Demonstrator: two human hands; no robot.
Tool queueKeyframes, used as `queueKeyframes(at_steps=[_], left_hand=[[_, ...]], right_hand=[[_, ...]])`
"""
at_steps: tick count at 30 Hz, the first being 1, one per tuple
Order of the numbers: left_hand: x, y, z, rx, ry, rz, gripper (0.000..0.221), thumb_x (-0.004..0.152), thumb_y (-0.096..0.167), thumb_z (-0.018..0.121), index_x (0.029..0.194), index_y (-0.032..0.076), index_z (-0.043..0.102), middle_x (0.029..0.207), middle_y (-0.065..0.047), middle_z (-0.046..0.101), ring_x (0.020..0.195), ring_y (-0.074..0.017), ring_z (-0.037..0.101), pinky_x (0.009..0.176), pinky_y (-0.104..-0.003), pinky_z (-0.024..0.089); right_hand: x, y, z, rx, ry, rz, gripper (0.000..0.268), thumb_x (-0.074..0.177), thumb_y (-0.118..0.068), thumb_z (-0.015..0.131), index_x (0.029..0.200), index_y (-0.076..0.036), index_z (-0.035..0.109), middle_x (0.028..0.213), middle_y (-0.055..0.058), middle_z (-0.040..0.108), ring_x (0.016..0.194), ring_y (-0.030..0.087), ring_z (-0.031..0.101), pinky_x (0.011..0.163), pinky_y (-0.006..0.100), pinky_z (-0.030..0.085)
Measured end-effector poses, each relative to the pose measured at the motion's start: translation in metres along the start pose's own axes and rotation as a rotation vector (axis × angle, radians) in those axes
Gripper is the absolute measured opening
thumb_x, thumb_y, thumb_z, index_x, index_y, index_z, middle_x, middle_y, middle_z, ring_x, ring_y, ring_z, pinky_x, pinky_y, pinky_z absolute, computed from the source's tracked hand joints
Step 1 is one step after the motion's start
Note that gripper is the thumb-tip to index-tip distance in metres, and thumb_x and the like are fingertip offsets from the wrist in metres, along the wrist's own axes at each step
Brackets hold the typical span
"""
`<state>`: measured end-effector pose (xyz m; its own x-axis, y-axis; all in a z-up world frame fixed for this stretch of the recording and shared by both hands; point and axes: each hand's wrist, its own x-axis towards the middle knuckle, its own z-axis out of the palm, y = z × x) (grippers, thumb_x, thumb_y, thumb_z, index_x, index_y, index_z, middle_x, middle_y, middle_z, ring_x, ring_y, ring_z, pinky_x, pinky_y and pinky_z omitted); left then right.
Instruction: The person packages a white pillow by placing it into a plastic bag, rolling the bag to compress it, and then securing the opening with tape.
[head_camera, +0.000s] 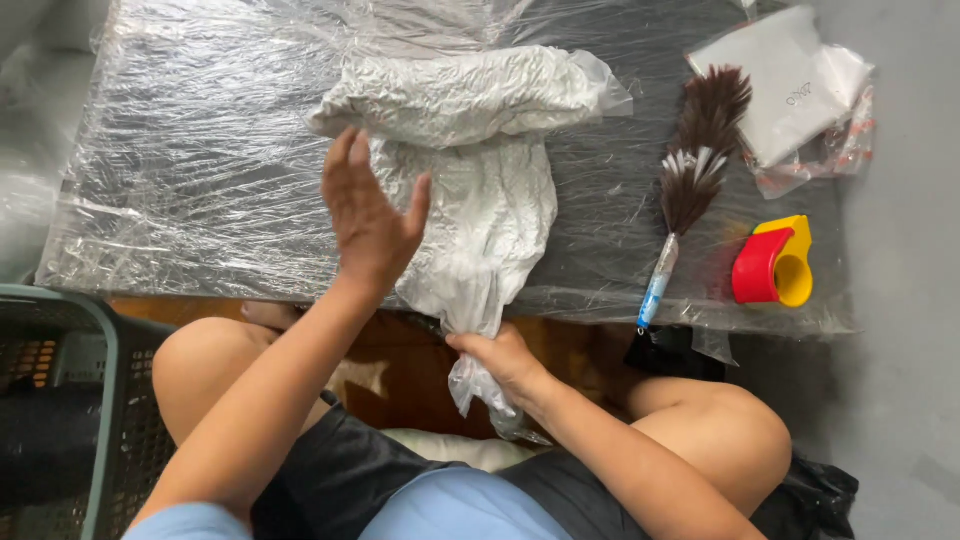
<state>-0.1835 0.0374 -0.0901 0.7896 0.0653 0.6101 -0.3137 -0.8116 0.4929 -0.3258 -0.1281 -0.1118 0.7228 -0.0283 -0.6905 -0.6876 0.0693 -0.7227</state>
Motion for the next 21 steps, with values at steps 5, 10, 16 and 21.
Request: queueKeyframes(at_steps=[5,10,16,21], left_hand=[[-0.048,-0.002,-0.039,-0.144,-0.56,-0.807,0.106,0.084,0.08,0.063,0.151,0.004,0.03,0.135,-0.016,0.052,0.134,-0.038,0.048,0.111,-0.057,0.038],[-0.057,-0.022,0.004,-0.479,-0.521,-1.006,0.107,0.074,0.077,0.081,0.14,0.0,0.046,0.125,-0.025,0.065,0.122,-0.0419,0.063,0.103,-0.05,0.048],[-0.04,-0.012,0.02,-0.683,-0.254,-0.761,0.086,0.088,0.048,0.083,0.142,-0.003,0.04,0.127,-0.036,0.058,0.124,-0.0499,0.058,0.104,-0.054,0.05],[-0.078,0.006,-0.002,-0.946,-0.371,-1.29,0.082,0.101,0.064,0.045,0.148,-0.002,0.031,0.13,-0.034,0.052,0.108,-0.0443,0.067,0.089,-0.05,0.06]], right_hand=[[-0.004,-0.008,0.001,0.071,-0.01,-0.017,0.043,0.067,-0.017,0.09,0.094,0.009,0.07,0.078,0.017,0.067,0.074,0.024,0.068,0.061,0.04,0.058],[-0.004,-0.011,0.003,0.103,0.0,-0.018,0.042,0.067,-0.015,0.09,0.094,0.009,0.07,0.076,0.018,0.068,0.071,0.024,0.07,0.058,0.039,0.059],[0.01,-0.023,0.011,0.185,0.007,-0.018,0.044,0.07,-0.016,0.091,0.1,0.008,0.07,0.082,0.018,0.069,0.072,0.026,0.071,0.059,0.043,0.059],[0.007,-0.023,0.012,0.29,-0.004,0.033,0.041,0.069,-0.016,0.093,0.094,0.006,0.069,0.079,0.02,0.07,0.069,0.029,0.073,0.059,0.044,0.061]])
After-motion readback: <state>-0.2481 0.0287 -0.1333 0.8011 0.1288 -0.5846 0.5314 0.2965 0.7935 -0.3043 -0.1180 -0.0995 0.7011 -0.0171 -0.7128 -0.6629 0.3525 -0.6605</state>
